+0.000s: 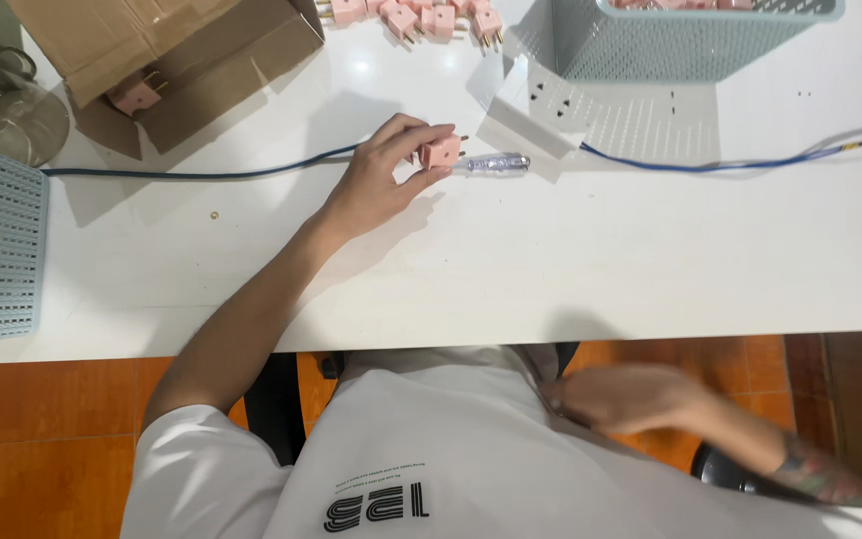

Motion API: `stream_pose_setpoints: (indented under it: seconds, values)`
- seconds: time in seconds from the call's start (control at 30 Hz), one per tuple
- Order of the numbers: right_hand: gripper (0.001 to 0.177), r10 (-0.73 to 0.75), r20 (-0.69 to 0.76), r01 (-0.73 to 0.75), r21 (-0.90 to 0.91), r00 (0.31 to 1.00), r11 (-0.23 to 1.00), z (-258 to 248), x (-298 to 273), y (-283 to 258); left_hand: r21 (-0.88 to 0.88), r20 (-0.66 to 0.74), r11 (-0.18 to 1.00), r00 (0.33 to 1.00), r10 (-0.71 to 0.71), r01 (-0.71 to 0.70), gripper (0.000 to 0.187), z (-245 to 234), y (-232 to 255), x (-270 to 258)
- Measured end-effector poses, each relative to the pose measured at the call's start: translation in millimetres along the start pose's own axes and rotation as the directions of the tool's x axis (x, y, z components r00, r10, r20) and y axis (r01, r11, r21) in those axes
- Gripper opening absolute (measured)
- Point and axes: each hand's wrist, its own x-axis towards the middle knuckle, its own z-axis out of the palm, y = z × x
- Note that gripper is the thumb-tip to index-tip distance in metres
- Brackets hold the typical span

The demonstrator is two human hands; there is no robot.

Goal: The person assembles an electrical plug by using a screwdriver to open the housing, inserting wires, and tightening the internal screws.

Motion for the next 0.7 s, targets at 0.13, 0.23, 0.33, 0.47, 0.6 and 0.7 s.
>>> stream_pose_setpoints:
  seconds: [0.13,0.23,0.33,0.47,0.6,0.7]
  values:
    - [0.017,-0.19,-0.691,0.23,-0.036,0.697,0.973,-47,11,20,-0.124,-0.047,0.992,0.999,0.0,-0.006,0.044,11,4,2]
    - [0.021,-0.446,-0.89,0.052,-0.443,0.098,0.895,-111,70,51,-0.176,-0.111,0.984,0.993,-0.048,0.027,0.047,14,9,2]
    - [0.045,-0.477,-0.879,-0.142,-0.474,0.021,0.869,-141,117,58,-0.269,-0.164,0.962,0.982,-0.09,0.044,0.053,12,8,3]
    - [0.024,-0.447,-0.894,-0.213,-0.444,0.04,0.87,-140,140,77,-0.289,-0.195,0.956,0.975,-0.108,0.048,0.051,8,20,4]
    - [0.026,-0.29,-0.957,0.075,-0.288,0.012,0.955,-132,122,72,-0.298,-0.216,0.954,0.972,-0.09,0.022,0.052,8,23,1]
    - [0.026,-0.131,-0.991,0.426,-0.112,0.016,0.898,-135,125,90,-0.36,-0.202,0.931,0.968,-0.147,0.066,0.055,6,24,0]
